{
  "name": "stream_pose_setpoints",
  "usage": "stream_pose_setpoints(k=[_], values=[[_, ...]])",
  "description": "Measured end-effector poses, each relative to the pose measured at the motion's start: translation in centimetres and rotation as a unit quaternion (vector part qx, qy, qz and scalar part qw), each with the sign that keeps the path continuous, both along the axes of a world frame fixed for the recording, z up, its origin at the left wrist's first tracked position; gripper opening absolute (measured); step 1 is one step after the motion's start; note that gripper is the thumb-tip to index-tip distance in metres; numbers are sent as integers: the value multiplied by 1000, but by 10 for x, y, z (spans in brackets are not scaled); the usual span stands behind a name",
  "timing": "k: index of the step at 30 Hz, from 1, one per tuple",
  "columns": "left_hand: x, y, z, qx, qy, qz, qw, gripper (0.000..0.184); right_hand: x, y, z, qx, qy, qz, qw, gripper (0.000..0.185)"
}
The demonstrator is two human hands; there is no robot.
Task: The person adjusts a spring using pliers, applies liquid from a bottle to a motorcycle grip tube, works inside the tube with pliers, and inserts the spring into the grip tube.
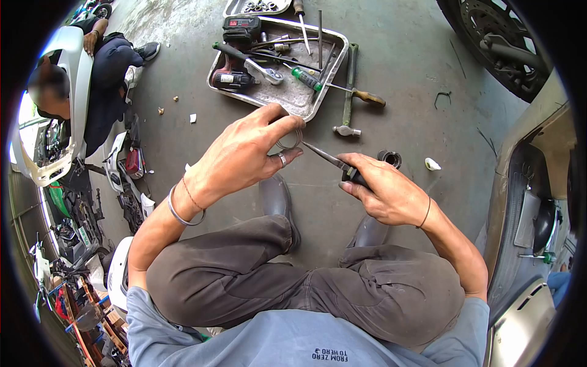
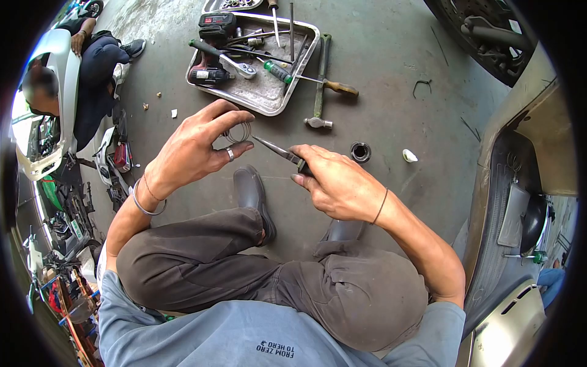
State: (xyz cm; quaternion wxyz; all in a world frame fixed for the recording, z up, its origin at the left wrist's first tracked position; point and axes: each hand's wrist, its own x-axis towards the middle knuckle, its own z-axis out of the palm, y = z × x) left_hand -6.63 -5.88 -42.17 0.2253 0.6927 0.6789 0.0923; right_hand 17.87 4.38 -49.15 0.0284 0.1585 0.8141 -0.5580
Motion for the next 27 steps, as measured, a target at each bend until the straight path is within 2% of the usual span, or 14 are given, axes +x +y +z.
stream_pose_setpoints(k=[17,20,27], values=[[4,1,0,2,4,-7,1000,43,4,-4,7,-36,-34,-10,999,46],[5,0,0,-2,1,-8,1000,43,5,-7,-1,-10,9,-17,1000,42],[6,0,1,-17,-5,-3,1000,43,4,-6,3,-13,-18,-9,1000,40]])
